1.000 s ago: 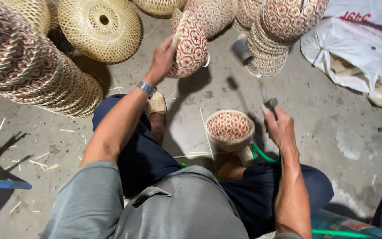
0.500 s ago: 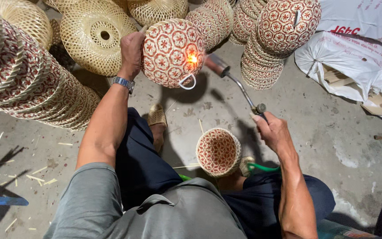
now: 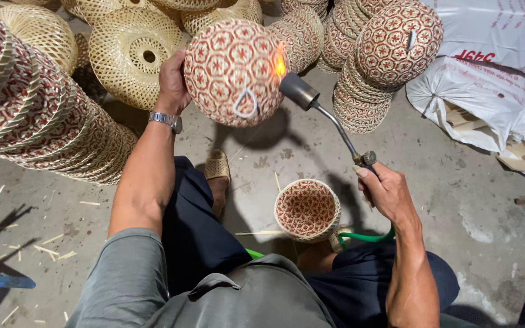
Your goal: The person sits on the floor and uses a handheld blowtorch to apply heat to the exterior and interior surfaces of woven baskets. They rotate the baskets to ensure even coverage and stack the treated items into a pile.
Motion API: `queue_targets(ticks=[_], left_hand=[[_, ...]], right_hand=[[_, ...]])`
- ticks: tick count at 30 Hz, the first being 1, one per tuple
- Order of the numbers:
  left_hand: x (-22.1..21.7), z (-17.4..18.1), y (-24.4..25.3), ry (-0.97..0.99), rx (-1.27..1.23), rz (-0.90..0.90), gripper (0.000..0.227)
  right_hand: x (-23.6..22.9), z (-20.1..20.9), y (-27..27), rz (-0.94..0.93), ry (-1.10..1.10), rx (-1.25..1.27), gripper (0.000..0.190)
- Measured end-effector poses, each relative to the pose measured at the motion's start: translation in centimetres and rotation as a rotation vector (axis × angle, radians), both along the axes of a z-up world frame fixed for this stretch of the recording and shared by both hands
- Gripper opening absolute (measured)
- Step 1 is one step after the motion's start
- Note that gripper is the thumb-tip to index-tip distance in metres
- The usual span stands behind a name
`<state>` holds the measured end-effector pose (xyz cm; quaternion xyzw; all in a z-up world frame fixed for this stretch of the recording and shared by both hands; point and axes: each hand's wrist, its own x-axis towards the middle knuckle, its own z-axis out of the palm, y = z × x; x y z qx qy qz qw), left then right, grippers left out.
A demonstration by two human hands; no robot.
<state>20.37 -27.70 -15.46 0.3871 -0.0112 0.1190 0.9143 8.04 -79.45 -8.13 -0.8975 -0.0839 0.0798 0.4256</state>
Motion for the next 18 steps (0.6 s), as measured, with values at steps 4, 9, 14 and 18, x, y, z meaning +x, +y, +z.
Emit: queue_targets(ticks=[4, 9, 14, 18], left_hand=[[0.5, -0.2, 0.1, -0.012, -0.122, -0.091, 0.042], [0.2, -0.1, 0.6, -0.006, -0.164, -0.116, 0.047], [0.0, 0.3, 0.4, 0.05, -0.204, -0.099, 0.051], [-0.2, 0.2, 0.3, 0.071, -0.215, -0.062, 0.05]], right_hand=[[-0.1, -0.2, 1.0, -0.022, -0.023, -0.009, 0.039], [-0.4, -0.4, 1.7, 0.045, -0.049, 0.028, 0.033], [-0.5, -0.5, 2.9, -0.028, -0.078, -0.028, 0.034], [-1.0, -1.4, 3.3, 0.122, -0.175, 0.039, 0.022]])
